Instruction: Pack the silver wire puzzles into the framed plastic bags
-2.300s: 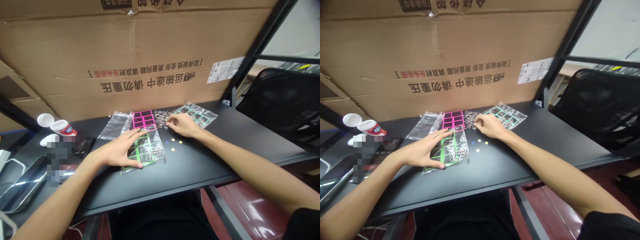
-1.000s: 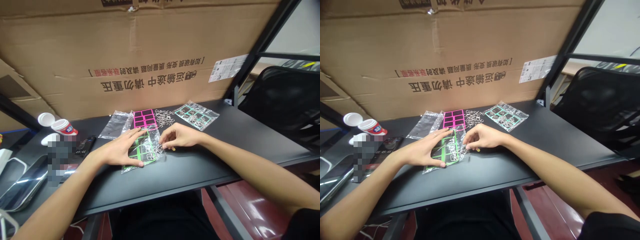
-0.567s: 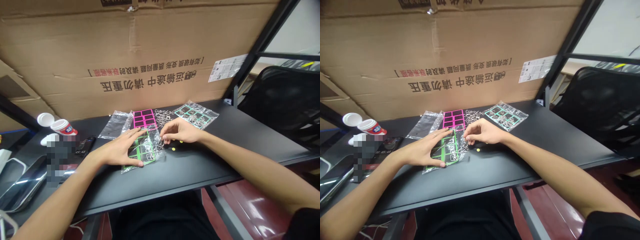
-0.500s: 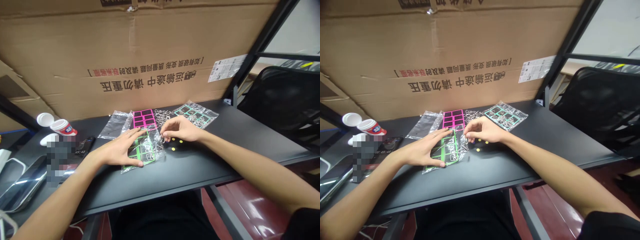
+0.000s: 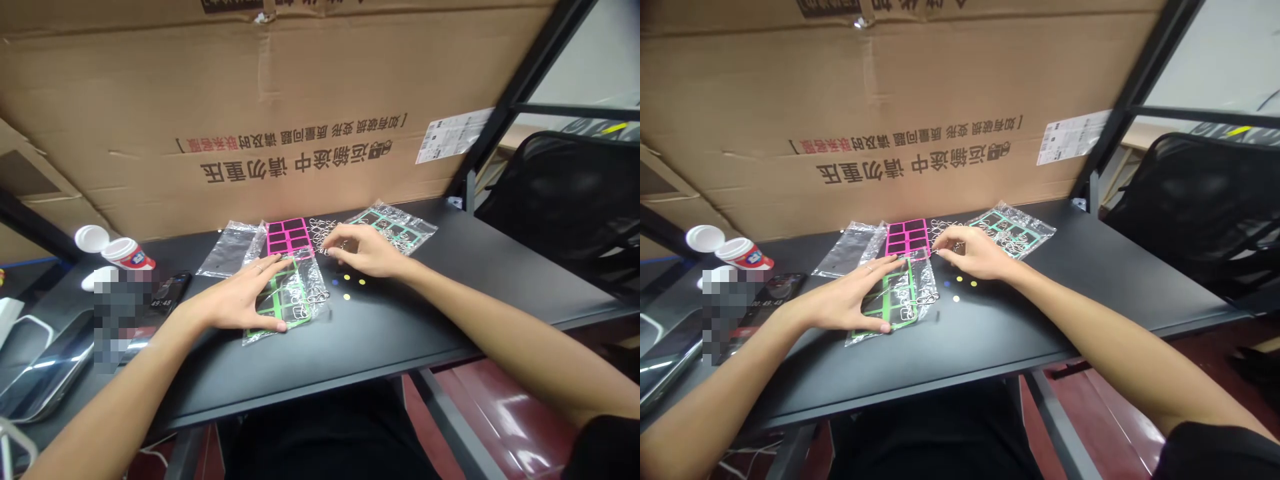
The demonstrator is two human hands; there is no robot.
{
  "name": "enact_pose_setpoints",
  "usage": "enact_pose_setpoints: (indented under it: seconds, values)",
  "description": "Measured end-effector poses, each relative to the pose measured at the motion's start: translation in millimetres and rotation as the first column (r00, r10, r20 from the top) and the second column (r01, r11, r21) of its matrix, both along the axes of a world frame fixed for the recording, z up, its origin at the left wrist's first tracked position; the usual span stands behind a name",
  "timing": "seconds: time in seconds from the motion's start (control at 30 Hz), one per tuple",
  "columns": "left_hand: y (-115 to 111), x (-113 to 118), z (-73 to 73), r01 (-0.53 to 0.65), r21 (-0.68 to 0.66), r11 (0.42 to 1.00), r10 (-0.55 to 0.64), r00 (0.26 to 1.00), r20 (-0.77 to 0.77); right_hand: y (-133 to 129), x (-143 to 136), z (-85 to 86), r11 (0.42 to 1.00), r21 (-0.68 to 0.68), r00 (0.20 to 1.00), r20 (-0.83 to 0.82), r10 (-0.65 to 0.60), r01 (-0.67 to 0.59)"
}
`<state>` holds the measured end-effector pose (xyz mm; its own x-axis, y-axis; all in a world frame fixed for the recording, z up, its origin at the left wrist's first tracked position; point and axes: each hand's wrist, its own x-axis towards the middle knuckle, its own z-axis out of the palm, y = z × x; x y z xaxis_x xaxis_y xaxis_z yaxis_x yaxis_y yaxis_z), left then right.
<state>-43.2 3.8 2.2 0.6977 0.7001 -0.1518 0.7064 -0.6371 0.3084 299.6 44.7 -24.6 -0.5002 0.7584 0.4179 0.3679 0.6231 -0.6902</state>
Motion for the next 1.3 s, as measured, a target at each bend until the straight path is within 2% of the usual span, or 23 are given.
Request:
enact_pose_setpoints:
  seconds: [0.03, 0.1, 0.13, 0.2, 0.33, 0.43, 0.57, 0.67, 0.73, 0.8, 0.9, 1.0, 1.1, 1.3]
  values:
    - [0, 0, -0.1, -0.002, -0.001, 1.000, 0.002, 1.000, -0.006, -3, 1, 2.1, 0.990, -0.088, 0.994, 0.030, 0.109, -0.106]
    - [0, 0, -0.1, -0.003, -0.004, 1.000, 0.003, 1.000, -0.018, -8, 1, 4.8, 0.926, -0.247, 0.947, 0.076, 0.313, -0.286]
    - [0, 0, 0.0, -0.001, -0.004, 1.000, 0.001, 1.000, -0.020, -10, 0, 5.4, 0.895, -0.292, 0.920, 0.097, 0.379, -0.338]
    - [0, 1, -0.1, 0.003, -0.002, 1.000, -0.003, 1.000, -0.016, -12, -2, 6.0, 0.873, -0.309, 0.890, 0.142, 0.434, -0.376]
    - [1, 0, -1.5, 0.002, -0.001, 1.000, -0.002, 1.000, -0.008, -13, -5, 6.8, 0.890, -0.264, 0.870, 0.233, 0.434, -0.373]
    - [2, -1, -2.6, 0.005, 0.004, 1.000, -0.005, 1.000, 0.003, -9, -4, 6.6, 0.920, -0.205, 0.878, 0.286, 0.383, -0.334]
    - [1, 0, -1.8, 0.005, 0.002, 1.000, -0.005, 1.000, -0.003, 0, -1, 2.4, 0.991, -0.009, 0.923, 0.362, 0.130, -0.136]
    - [1, 0, -0.1, 0.000, 0.003, 1.000, 0.000, 1.000, -0.024, 3, 1, -0.4, 0.998, 0.063, 0.932, 0.362, -0.026, 0.004]
    - [0, 1, 0.5, -0.005, 0.002, 1.000, 0.005, 1.000, -0.027, 2, 2, -0.6, 0.998, 0.051, 0.948, 0.317, 0.012, -0.029]
    - [0, 0, 0.5, -0.003, 0.000, 1.000, 0.003, 1.000, -0.020, -2, 2, 0.1, 0.988, 0.010, 0.956, 0.256, 0.145, -0.153]
    - [0, 0, 0.3, 0.002, 0.002, 1.000, -0.002, 1.000, -0.007, -8, -1, 2.2, 0.940, -0.071, 0.918, 0.202, 0.342, -0.334]
    - [-1, 0, 0.9, 0.003, 0.008, 1.000, -0.003, 1.000, -0.005, -13, -4, 5.0, 0.886, -0.175, 0.866, 0.199, 0.459, -0.429]
    - [-2, 1, 2.0, -0.003, 0.002, 1.000, 0.003, 1.000, -0.010, -16, -6, 7.9, 0.867, -0.218, 0.839, 0.233, 0.492, -0.448]
    - [-2, 1, 1.6, -0.008, -0.001, 1.000, 0.008, 1.000, 0.018, -16, -6, 8.6, 0.888, -0.211, 0.850, 0.269, 0.454, -0.408]
